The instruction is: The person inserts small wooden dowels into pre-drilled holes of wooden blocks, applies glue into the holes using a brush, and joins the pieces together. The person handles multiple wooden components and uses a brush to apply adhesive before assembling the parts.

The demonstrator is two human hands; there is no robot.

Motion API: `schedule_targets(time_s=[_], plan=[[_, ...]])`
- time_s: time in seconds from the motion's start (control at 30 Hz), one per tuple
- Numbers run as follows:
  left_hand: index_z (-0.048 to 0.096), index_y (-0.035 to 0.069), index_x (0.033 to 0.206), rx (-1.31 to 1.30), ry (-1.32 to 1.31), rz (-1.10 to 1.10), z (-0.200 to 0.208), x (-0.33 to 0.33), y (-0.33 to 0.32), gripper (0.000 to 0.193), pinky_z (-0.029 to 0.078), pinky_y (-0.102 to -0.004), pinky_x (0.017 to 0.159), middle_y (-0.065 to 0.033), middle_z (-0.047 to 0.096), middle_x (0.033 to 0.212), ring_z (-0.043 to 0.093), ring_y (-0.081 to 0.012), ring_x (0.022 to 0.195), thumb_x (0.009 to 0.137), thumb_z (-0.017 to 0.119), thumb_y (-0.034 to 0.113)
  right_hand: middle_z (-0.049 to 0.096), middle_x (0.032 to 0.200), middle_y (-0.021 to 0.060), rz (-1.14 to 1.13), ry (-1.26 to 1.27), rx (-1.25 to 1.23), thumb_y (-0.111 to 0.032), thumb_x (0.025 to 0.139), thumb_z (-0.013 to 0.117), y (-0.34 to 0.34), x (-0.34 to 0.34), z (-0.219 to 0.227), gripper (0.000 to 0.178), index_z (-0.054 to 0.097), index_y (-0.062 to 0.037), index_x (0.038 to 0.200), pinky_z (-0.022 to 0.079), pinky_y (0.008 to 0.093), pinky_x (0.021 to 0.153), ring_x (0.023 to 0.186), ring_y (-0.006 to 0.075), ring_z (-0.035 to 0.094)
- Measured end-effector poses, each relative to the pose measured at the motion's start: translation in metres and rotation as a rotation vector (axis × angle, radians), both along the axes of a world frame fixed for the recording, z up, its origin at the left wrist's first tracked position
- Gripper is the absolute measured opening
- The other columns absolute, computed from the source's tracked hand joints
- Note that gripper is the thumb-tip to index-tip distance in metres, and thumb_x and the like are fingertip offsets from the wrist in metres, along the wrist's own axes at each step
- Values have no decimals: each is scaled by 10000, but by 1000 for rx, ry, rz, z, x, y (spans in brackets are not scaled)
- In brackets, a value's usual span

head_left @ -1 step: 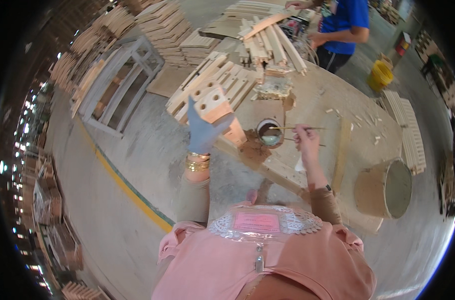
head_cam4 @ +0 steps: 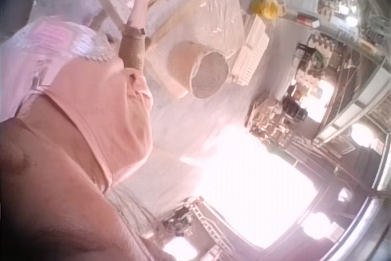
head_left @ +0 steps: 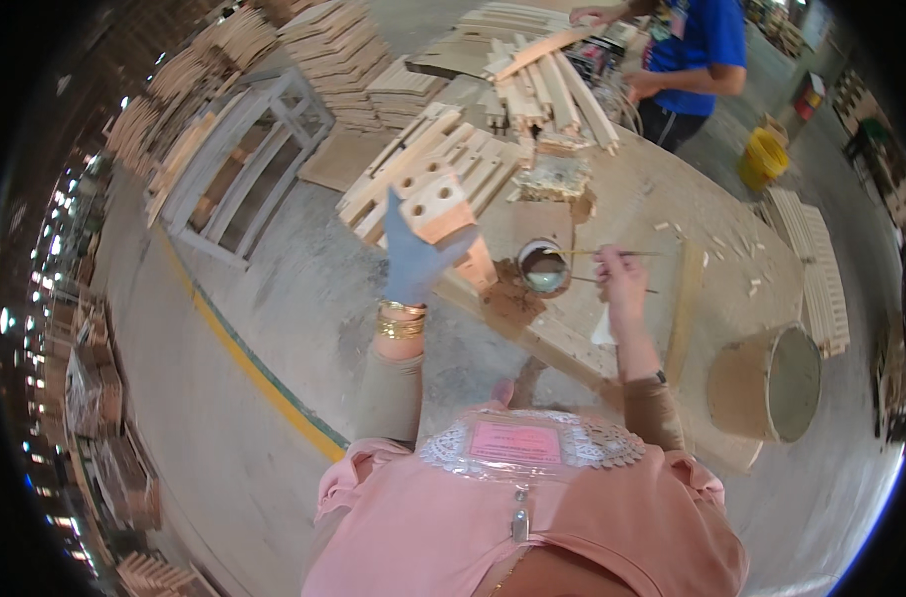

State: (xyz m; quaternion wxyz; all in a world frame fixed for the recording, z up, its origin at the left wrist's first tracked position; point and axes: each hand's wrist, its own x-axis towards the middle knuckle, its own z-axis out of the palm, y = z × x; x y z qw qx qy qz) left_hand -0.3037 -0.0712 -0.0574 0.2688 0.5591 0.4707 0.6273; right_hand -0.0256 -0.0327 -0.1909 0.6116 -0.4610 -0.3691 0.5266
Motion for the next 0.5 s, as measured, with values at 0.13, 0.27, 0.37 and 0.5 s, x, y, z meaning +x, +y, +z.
schedule_targets(time_s=[0.13,0.27,0.37,0.5], plan=[[410,21,1200,77,-63,-105,7,5,2,764,492,-324,847,-106,578,1108,579,-188,999,570,831,114,633,797,91,26,188,194,-145,897,569,11,-4,98,151,591,2,922,417,216,566,633,96,533],[415,31,1188,91,-93,-145,9,11,4,742,478,-316,862,-95,579,1096,579,-187,998,574,823,117,640,799,105,141,143,487,-133,901,561,4,-23,213,153,591,13,935,418,210,564,619,90,532],[398,25,1213,85,8,-130,8,9,4,750,485,-325,878,-113,581,1133,579,-198,1027,584,805,65,649,762,92,243,-74,680,-147,888,586,-2,-45,264,167,611,14,920,422,204,544,602,75,541],[406,25,1202,96,42,-137,15,15,1,735,493,-324,866,-105,580,1120,583,-188,1010,582,799,63,646,696,55,328,-333,774,-193,863,633,-6,-73,289,206,643,13,868,419,189,515,592,50,549]])
